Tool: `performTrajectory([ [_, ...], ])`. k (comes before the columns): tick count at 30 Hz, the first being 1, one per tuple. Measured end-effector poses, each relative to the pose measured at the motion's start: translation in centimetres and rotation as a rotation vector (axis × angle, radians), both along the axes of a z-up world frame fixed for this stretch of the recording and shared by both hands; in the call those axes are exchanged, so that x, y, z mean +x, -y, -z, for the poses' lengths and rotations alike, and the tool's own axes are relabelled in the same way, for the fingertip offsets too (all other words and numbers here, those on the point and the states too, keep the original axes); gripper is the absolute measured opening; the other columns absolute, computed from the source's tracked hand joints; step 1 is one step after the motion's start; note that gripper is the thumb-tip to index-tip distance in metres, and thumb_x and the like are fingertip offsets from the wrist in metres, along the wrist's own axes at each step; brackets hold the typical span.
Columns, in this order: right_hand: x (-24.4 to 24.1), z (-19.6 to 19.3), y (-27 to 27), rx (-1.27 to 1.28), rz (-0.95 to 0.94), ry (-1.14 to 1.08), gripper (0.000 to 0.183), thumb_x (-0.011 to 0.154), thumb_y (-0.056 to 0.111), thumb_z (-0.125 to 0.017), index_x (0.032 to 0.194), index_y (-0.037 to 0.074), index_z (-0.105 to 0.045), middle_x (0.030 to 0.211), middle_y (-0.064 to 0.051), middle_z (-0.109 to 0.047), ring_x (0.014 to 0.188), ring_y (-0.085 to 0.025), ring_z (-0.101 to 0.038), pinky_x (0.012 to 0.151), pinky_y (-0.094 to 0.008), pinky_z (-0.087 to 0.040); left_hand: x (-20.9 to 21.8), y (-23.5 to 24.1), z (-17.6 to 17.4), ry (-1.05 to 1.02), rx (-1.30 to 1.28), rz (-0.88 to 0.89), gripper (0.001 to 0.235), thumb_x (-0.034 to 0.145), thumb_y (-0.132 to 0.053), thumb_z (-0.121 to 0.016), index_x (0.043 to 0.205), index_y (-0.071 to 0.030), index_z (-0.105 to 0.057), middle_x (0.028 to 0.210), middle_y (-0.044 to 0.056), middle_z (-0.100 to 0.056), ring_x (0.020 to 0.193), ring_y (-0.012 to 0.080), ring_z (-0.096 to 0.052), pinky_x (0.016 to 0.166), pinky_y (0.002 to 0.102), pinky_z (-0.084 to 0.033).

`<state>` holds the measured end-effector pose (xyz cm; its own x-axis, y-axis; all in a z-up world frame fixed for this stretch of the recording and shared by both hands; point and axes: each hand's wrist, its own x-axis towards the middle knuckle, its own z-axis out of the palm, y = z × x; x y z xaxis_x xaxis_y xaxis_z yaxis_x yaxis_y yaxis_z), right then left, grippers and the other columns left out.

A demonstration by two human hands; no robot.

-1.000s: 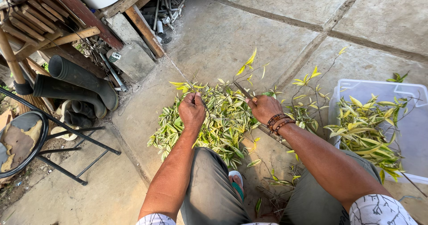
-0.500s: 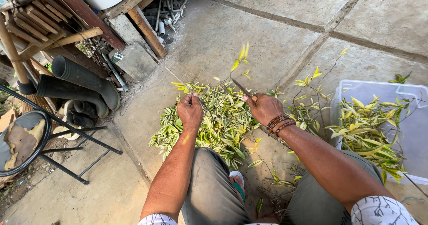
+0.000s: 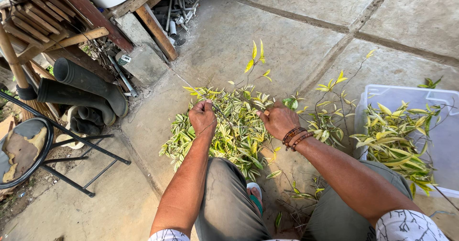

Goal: The person sits on a small stool and uses a knife to strip leaves from plant branches. They hold the branches with one hand and scrape the knife along the stems to remove foliage, placing the trimmed leaves into a nearby plastic container.

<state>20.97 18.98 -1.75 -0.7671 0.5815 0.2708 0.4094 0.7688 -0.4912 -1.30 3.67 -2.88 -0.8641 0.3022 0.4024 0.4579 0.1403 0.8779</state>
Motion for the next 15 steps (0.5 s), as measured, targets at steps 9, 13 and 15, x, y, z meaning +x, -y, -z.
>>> performTrajectory([
  [9, 1.0, -0.5, -4.6, -0.254, 0.224, 0.171, 0.047, 0.101, 0.055, -0.054, 0.103, 0.014, -0.078, 0.087, -0.017, -0.074, 0.087, -0.037, -0.072, 0.077, -0.052, -0.056, -1.4, 0.1, 1.3, 0.262, 0.078, 0.047, 0.026, 0.1, -0.016, -0.067, 0.081, 0.0, -0.073, 0.063, -0.004, -0.056, 0.056, 0.0069, -0.039, 0.051, 0.029, -0.034],
  [13, 1.3, 0.0, -4.9, -0.233, 0.191, 0.174, 0.046, 0.098, 0.055, -0.056, 0.102, 0.014, -0.077, 0.091, -0.018, -0.075, 0.091, -0.041, -0.071, 0.081, -0.054, -0.055, -1.6, 0.1, 1.7, 0.385, 0.185, 0.142, 0.022, 0.099, -0.017, -0.069, 0.085, 0.0, -0.074, 0.069, -0.004, -0.062, 0.059, 0.0056, -0.044, 0.054, 0.027, -0.038],
  [15, 1.1, 0.0, -4.9, -0.243, 0.18, 0.173, 0.048, 0.099, 0.055, -0.056, 0.1, 0.012, -0.077, 0.09, -0.018, -0.075, 0.091, -0.041, -0.071, 0.081, -0.054, -0.056, -1.5, 0.2, 1.6, 0.427, 0.189, 0.18, 0.022, 0.099, -0.017, -0.069, 0.086, 0.001, -0.073, 0.069, -0.003, -0.061, 0.057, 0.0068, -0.04, 0.052, 0.027, -0.034],
])
